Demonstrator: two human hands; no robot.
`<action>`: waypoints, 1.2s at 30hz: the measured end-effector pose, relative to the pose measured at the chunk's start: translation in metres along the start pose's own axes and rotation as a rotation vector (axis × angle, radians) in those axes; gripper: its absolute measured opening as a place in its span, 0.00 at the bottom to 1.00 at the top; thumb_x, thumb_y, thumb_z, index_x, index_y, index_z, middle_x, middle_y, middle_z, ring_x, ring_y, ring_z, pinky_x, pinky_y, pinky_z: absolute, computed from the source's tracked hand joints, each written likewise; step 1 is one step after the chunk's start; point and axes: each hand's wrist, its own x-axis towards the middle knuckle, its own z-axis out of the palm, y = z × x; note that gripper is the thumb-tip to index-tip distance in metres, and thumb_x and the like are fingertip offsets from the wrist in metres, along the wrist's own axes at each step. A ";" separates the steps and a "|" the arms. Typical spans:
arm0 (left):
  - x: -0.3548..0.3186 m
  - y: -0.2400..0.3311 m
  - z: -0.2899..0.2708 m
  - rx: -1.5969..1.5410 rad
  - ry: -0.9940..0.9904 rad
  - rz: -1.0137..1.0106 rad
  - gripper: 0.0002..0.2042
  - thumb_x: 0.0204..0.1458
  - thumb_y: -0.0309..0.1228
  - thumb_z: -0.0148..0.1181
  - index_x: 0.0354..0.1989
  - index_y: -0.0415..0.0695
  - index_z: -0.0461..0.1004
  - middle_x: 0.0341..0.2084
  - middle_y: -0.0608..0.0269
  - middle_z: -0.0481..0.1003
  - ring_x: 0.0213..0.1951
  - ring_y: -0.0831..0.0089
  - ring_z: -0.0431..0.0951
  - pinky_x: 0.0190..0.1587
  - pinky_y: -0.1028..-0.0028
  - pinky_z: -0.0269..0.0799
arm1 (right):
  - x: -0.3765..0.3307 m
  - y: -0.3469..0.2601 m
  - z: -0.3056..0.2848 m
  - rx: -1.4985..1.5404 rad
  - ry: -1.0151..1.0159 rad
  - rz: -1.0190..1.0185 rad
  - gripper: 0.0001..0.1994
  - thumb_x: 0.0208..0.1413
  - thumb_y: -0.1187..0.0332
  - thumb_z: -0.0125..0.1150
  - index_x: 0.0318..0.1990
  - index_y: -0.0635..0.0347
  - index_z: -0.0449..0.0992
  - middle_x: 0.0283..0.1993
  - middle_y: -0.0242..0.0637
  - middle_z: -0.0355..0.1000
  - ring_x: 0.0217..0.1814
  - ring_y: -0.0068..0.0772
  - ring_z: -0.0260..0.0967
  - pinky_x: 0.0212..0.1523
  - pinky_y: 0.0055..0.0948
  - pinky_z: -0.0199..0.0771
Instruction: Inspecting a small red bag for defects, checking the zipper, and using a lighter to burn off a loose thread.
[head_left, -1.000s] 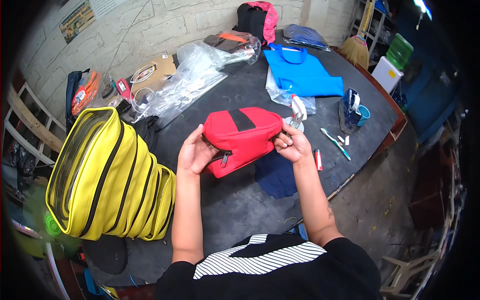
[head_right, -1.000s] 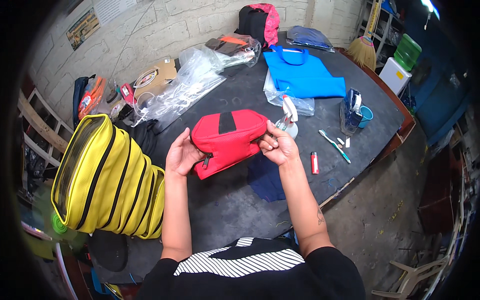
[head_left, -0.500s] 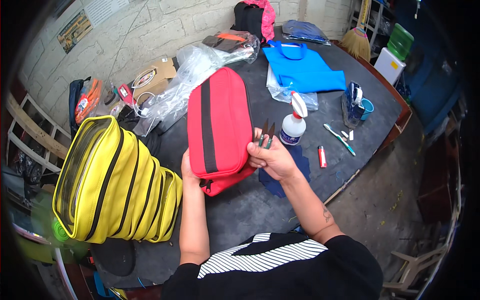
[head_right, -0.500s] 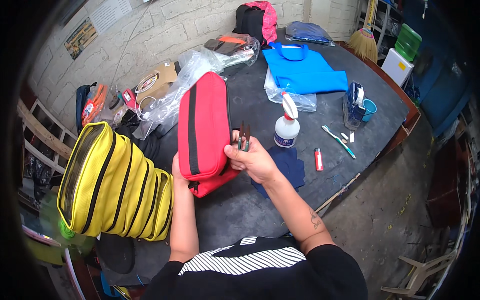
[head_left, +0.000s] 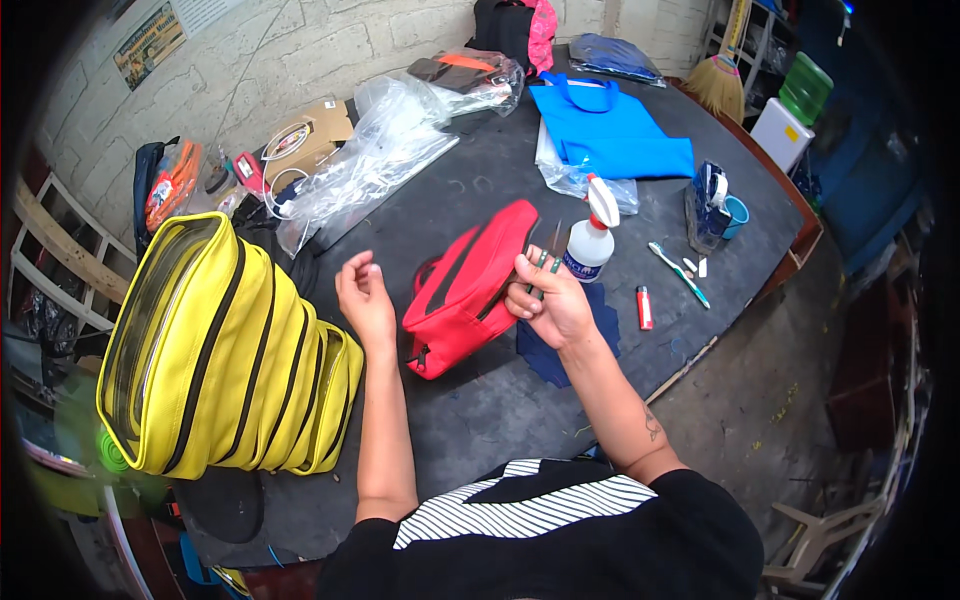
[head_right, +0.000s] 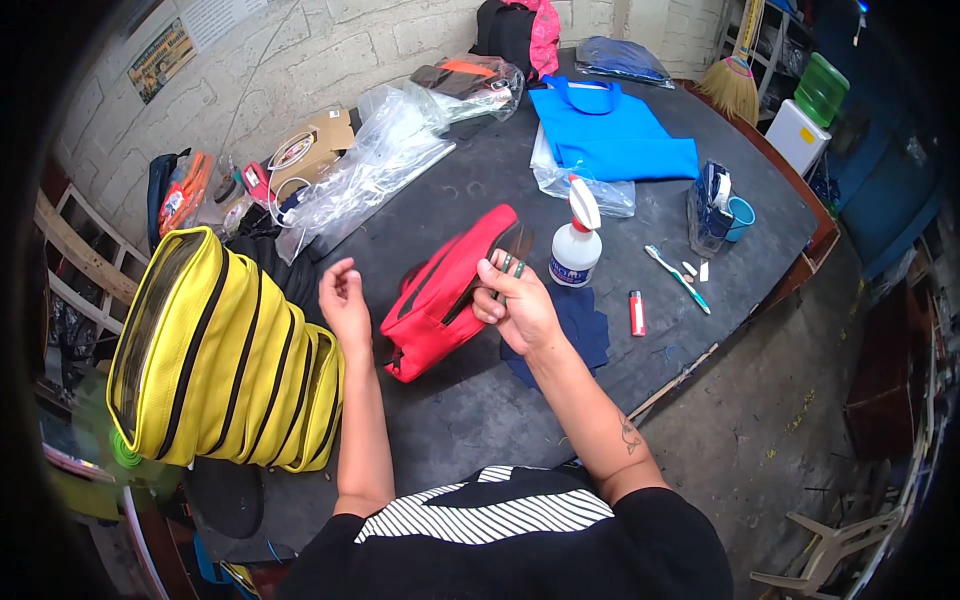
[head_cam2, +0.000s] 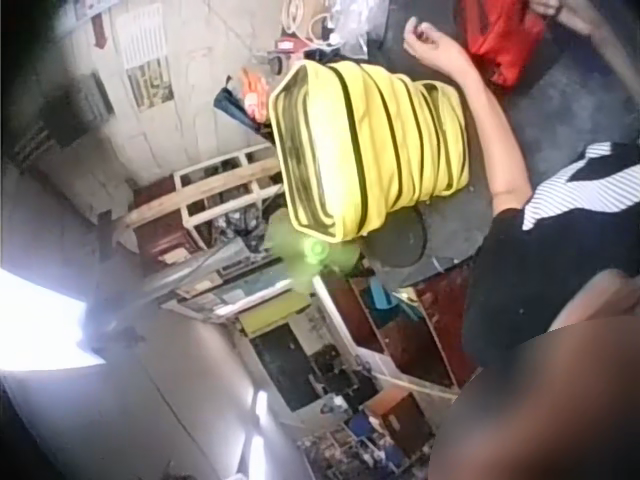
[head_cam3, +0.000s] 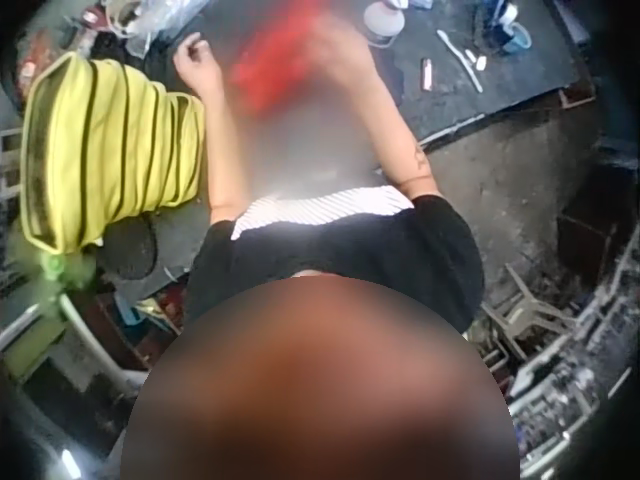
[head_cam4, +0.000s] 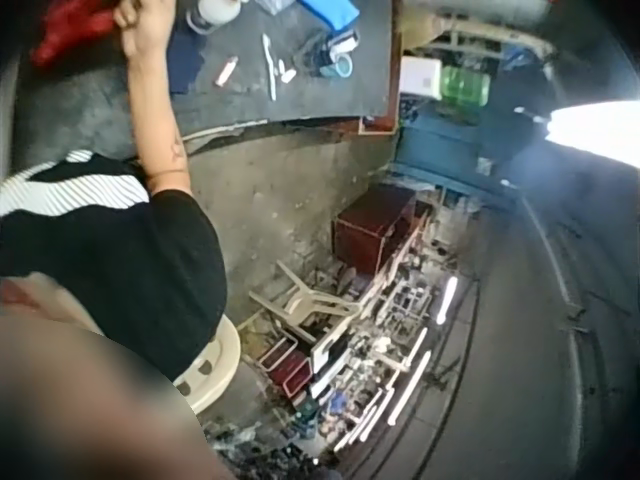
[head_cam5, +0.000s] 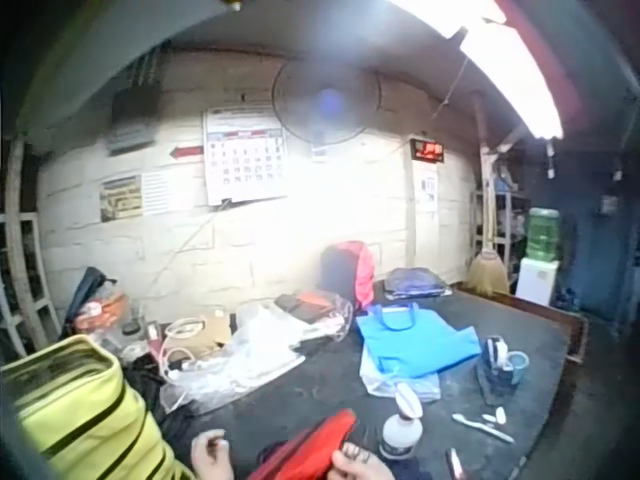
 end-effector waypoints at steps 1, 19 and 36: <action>-0.001 0.031 -0.003 -0.107 0.004 0.081 0.06 0.53 0.23 0.56 0.38 0.39 0.76 0.32 0.64 0.71 0.31 0.77 0.71 0.35 0.78 0.67 | 0.000 0.002 0.002 0.000 0.000 0.008 0.07 0.62 0.69 0.51 0.31 0.51 0.64 0.20 0.21 0.57 0.15 0.15 0.49 0.20 0.19 0.50; -0.088 0.082 0.016 -0.332 -0.430 -0.121 0.06 0.58 0.25 0.53 0.30 0.36 0.70 0.28 0.66 0.64 0.16 0.85 0.68 0.18 0.84 0.62 | 0.016 0.007 -0.072 0.125 0.194 -0.056 0.08 0.59 0.69 0.54 0.28 0.49 0.65 0.18 0.20 0.55 0.14 0.16 0.50 0.18 0.21 0.52; -0.134 0.035 0.065 -0.076 -0.403 0.068 0.04 0.50 0.19 0.58 0.34 0.36 0.74 0.35 0.56 0.71 0.31 0.68 0.79 0.32 0.74 0.76 | -0.052 0.020 -0.075 -1.569 0.564 -0.346 0.15 0.46 0.73 0.65 0.43 0.63 0.71 0.40 0.40 0.65 0.40 0.34 0.68 0.39 0.29 0.70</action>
